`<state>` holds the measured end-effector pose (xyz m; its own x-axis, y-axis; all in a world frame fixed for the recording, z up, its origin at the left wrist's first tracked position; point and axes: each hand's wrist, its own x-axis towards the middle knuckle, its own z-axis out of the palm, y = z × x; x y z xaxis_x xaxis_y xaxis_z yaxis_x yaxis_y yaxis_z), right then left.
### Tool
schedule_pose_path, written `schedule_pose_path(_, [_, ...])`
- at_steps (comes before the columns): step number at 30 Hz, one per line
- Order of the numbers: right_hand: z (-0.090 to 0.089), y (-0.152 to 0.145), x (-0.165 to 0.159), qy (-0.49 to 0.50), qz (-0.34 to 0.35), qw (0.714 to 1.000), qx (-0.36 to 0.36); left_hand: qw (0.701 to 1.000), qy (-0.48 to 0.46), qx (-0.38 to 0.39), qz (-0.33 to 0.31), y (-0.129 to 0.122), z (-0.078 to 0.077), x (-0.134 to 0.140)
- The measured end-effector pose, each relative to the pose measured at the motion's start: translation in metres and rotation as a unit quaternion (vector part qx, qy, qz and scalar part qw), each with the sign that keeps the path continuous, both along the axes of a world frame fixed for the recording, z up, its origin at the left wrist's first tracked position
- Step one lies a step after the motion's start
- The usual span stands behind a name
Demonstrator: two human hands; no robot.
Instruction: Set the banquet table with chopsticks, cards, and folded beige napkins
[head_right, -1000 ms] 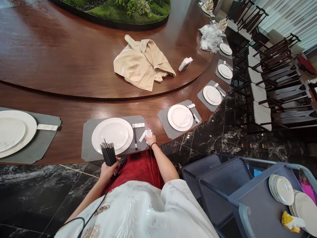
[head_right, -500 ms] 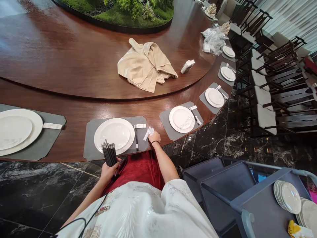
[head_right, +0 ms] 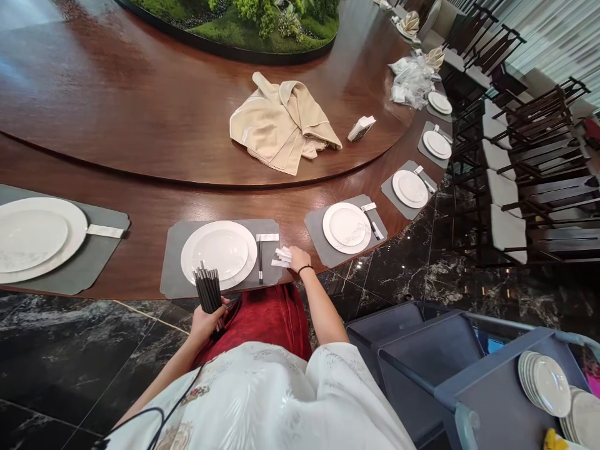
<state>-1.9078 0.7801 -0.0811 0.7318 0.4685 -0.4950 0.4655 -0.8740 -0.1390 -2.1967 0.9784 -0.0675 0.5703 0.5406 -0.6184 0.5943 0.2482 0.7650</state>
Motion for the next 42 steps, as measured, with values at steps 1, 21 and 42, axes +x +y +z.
schedule_pose_path(1, [-0.004, 0.001, -0.004, 0.014, 0.03, 0.999, -0.002, 1.0, 0.0, 0.001, 0.0, 0.0, -0.001, 0.0])
schedule_pose_path(21, [-0.052, 0.038, -0.072, 0.072, -0.211, 0.973, 0.058, 0.986, -0.089, -0.095, 0.105, 0.01, 0.012, -0.012])
schedule_pose_path(42, [0.056, 0.357, -0.204, 0.356, 0.065, 0.844, 0.396, 0.928, -0.181, -0.247, 0.214, 0.146, 0.034, -0.105])
